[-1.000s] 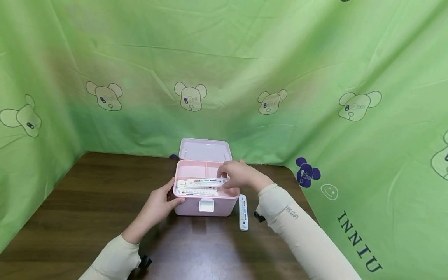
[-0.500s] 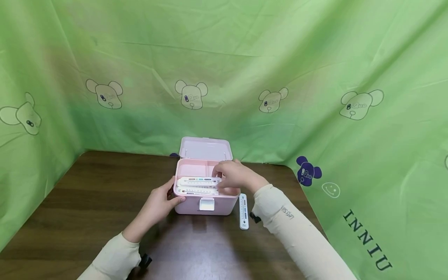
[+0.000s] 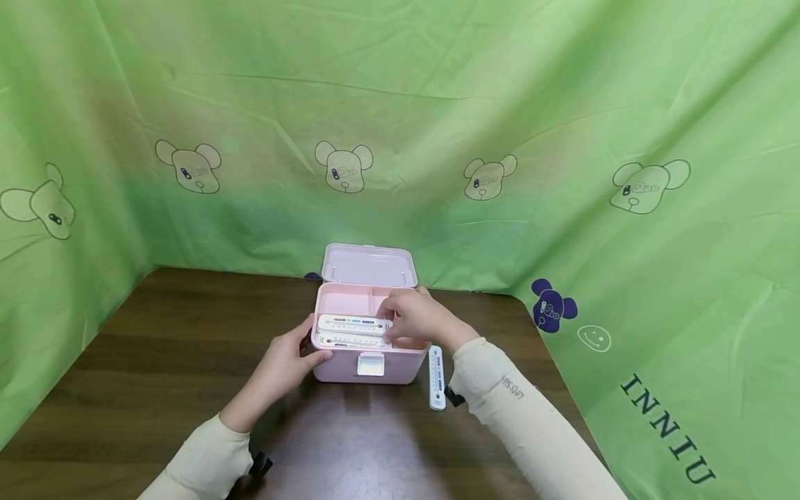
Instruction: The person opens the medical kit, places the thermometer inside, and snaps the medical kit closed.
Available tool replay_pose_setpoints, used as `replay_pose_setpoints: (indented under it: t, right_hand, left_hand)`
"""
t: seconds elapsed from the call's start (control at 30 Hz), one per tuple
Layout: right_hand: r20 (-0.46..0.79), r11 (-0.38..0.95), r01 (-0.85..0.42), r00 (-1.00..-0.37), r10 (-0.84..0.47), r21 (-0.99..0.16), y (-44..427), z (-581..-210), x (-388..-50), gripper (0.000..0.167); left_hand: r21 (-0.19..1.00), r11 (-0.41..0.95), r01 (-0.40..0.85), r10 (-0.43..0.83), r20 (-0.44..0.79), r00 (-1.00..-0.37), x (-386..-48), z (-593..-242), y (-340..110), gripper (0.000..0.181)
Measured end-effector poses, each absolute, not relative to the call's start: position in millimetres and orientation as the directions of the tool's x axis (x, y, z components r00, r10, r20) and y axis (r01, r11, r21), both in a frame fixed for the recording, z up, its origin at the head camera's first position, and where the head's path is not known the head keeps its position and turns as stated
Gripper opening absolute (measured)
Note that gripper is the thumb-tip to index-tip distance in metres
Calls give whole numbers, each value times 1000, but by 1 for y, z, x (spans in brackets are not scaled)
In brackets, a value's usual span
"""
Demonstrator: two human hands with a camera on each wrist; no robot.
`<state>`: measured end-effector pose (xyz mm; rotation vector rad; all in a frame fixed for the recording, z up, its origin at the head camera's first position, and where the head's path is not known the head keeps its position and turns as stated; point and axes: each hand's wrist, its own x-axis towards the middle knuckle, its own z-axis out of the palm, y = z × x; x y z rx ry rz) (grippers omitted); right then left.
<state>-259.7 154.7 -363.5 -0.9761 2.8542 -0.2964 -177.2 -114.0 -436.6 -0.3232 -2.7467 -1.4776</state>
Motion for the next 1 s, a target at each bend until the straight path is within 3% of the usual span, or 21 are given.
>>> replay_pose_setpoints:
  t: [0.3,0.53,1.0]
  right_hand:
    - [52,789,-603,-797,-601,-116,157,-371,-247,26]
    - [38,804,-591,-807,-590,-63,159,-367,-237,27]
    - [115,820,-544,-839,-532,-180,167,-369,-230,25]
  left_hand:
    - [829,533,169,167,93,-982,-172,-436,-111,86]
    - [827,536,169,167,92,-982,-169,-435,-107,86]
    - [824,542,166,163,91,-982,-171,-437,-107,86]
